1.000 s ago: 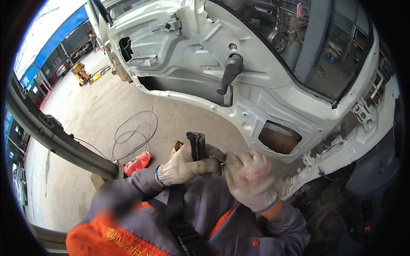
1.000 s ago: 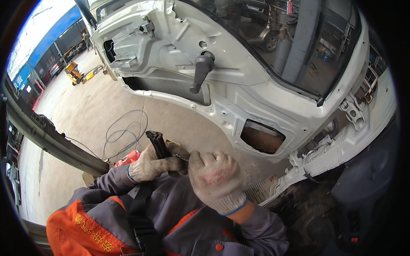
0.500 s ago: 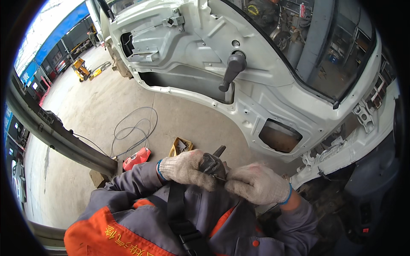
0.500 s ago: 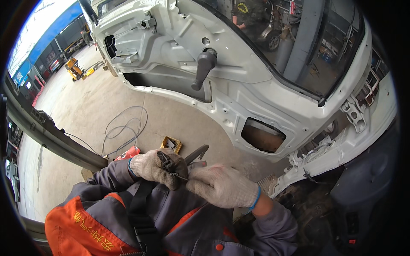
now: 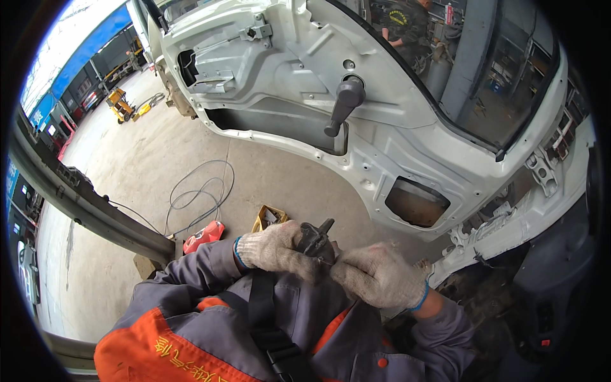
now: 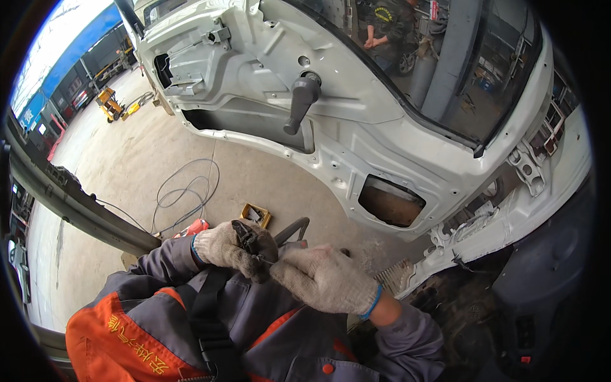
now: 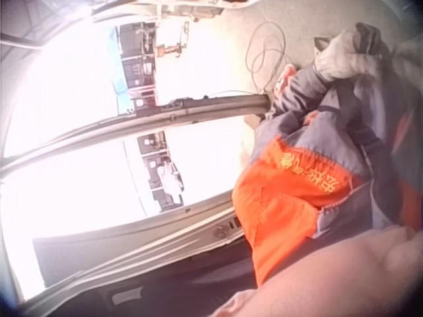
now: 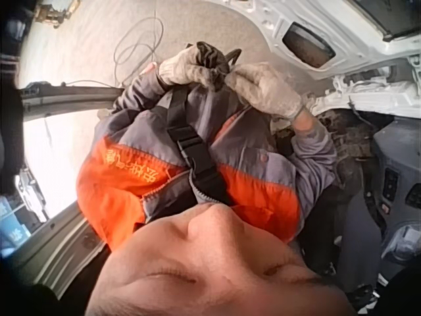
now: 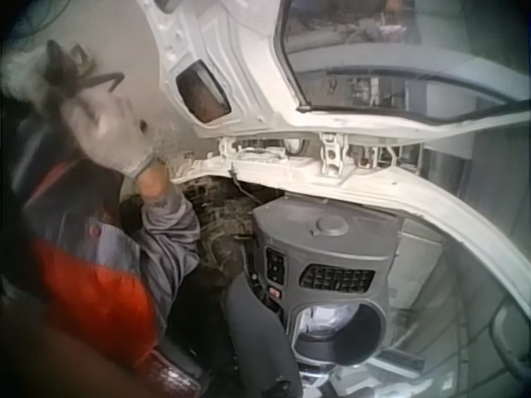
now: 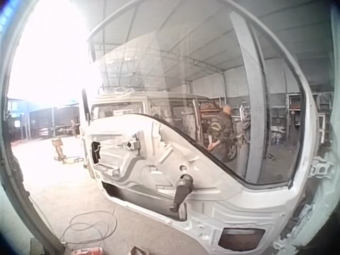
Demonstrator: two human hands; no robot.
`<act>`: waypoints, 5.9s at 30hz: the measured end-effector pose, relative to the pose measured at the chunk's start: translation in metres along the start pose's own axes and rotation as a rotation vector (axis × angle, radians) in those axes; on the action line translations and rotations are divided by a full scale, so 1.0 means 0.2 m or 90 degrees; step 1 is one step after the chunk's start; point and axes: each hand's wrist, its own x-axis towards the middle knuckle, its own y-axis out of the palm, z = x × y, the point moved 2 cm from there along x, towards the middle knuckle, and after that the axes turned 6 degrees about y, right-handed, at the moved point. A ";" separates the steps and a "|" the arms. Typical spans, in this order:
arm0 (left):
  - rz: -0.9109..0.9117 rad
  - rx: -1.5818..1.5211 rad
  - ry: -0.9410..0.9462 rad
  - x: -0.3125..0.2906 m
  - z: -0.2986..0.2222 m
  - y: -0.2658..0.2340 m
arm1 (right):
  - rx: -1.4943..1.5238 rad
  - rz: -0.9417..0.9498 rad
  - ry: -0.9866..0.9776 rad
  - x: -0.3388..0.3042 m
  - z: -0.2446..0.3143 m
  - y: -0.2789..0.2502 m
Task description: The person removes a rubber weather seal from a white vehicle door, manipulates it with a small tool, and then reinstalls the seal along the door frame. The person presses the seal into place by hand along the top and side edges of the door.
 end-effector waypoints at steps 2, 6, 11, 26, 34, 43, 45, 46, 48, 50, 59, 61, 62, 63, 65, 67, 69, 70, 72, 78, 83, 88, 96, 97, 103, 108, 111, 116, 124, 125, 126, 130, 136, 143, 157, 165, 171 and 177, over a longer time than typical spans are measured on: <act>0.005 0.030 0.011 0.00 0.00 0.00 | -0.005 -0.018 -0.028 0.00 -0.01 0.01; 0.009 0.028 -0.009 0.00 -0.01 0.00 | -0.091 -0.079 -0.065 0.00 0.00 0.01; 0.027 -0.020 0.031 0.01 0.01 0.00 | -0.193 -0.173 -0.109 0.00 0.03 0.02; 0.130 0.181 0.066 0.04 0.04 -0.04 | -0.404 -0.239 -0.239 0.00 0.06 0.02; 0.210 0.168 0.082 0.08 -0.01 -0.04 | -0.337 -0.210 -0.277 0.02 0.06 0.00; 0.120 0.171 0.107 0.07 0.01 -0.03 | -0.356 -0.204 -0.257 0.01 0.06 -0.02; 0.142 0.186 0.113 0.07 0.01 -0.03 | -0.308 -0.175 -0.256 0.02 0.04 -0.01; 0.155 0.192 0.117 0.07 0.02 -0.03 | -0.278 -0.160 -0.256 0.03 0.03 -0.01; 0.184 0.171 0.133 0.07 0.02 -0.03 | -0.240 -0.141 -0.248 0.04 0.02 -0.01; 0.191 0.156 0.142 0.06 0.02 -0.03 | -0.223 -0.129 -0.238 0.04 0.02 0.00; 0.156 0.100 0.094 0.05 0.00 -0.04 | -0.216 -0.186 -0.306 0.07 -0.01 0.02; 0.167 0.120 0.072 0.05 0.02 -0.05 | -0.232 -0.194 -0.317 0.07 -0.01 0.03; 0.145 0.158 0.114 0.05 0.00 -0.04 | -0.239 -0.198 -0.322 0.07 -0.02 0.03; 0.122 0.196 0.155 0.04 -0.02 -0.03 | -0.261 -0.206 -0.315 0.06 -0.01 0.03; 0.124 0.223 0.172 0.05 -0.02 -0.04 | -0.305 -0.226 -0.299 0.04 0.03 0.02; 0.168 0.202 0.123 0.04 -0.01 -0.06 | -0.355 -0.235 -0.270 0.02 0.06 0.02; 0.122 0.221 0.158 0.04 -0.01 -0.04 | -0.389 -0.231 -0.256 0.01 0.06 0.03; 0.099 0.230 0.177 0.03 -0.01 -0.03 | -0.399 -0.223 -0.256 0.02 0.05 0.02; 0.101 0.197 0.165 0.03 0.02 -0.04 | -0.389 -0.221 -0.278 0.03 0.04 0.02; 0.134 0.114 0.139 0.03 0.03 -0.07 | -0.298 -0.215 -0.339 0.08 0.00 0.02; 0.158 0.184 0.124 0.04 0.00 -0.08 | -0.239 -0.211 -0.384 0.11 -0.02 0.01; 0.140 0.184 0.137 0.06 0.03 -0.07 | -0.292 -0.199 -0.359 0.10 0.02 -0.01; 0.115 0.138 0.154 0.03 0.08 -0.08 | -0.477 -0.280 -0.351 0.05 0.10 0.01; 0.103 0.118 0.152 0.03 0.09 -0.08 | -0.520 -0.294 -0.347 0.04 0.12 0.02; 0.057 0.207 0.208 0.03 0.07 -0.07 | -0.649 -0.290 -0.248 -0.04 0.24 0.05; 0.022 0.225 0.190 0.01 0.07 -0.06 | -0.646 -0.291 -0.278 -0.04 0.17 0.09; 0.074 0.259 0.190 0.02 0.04 -0.05 | -0.603 -0.302 -0.280 -0.04 0.20 0.09; 0.140 0.201 0.119 0.06 -0.01 -0.05 | -0.520 -0.279 -0.275 -0.03 0.22 0.07; 0.073 0.072 0.089 0.07 -0.09 -0.03 | -0.620 -0.301 -0.241 -0.04 0.23 0.04; 0.071 0.077 0.105 0.07 -0.06 -0.05 | -0.619 -0.303 -0.235 -0.04 0.22 0.04; 0.069 0.083 0.121 0.06 -0.03 -0.07 | -0.603 -0.307 -0.242 -0.04 0.21 0.03; 0.052 0.046 0.120 0.06 0.03 -0.08 | -0.563 -0.312 -0.269 -0.02 0.16 0.02; 0.028 0.131 0.116 0.06 -0.06 -0.04 | -0.523 -0.296 -0.233 -0.01 0.15 0.02; 0.039 0.080 0.115 0.05 -0.08 -0.03 | -0.535 -0.290 -0.258 0.00 0.15 0.02; -0.056 -0.062 -0.013 0.10 -0.09 -0.07 | -0.277 -0.370 -0.241 0.08 0.08 0.01; -0.047 -0.096 0.018 0.15 -0.04 -0.03 | -0.058 -0.364 -0.213 0.10 0.01 0.00; -0.107 -0.054 -0.027 0.20 -0.07 -0.02 | -0.015 -0.387 -0.168 0.11 -0.01 -0.03; -0.133 -0.284 0.128 0.26 -0.01 -0.06 | 0.313 -0.521 -0.165 0.19 -0.16 0.02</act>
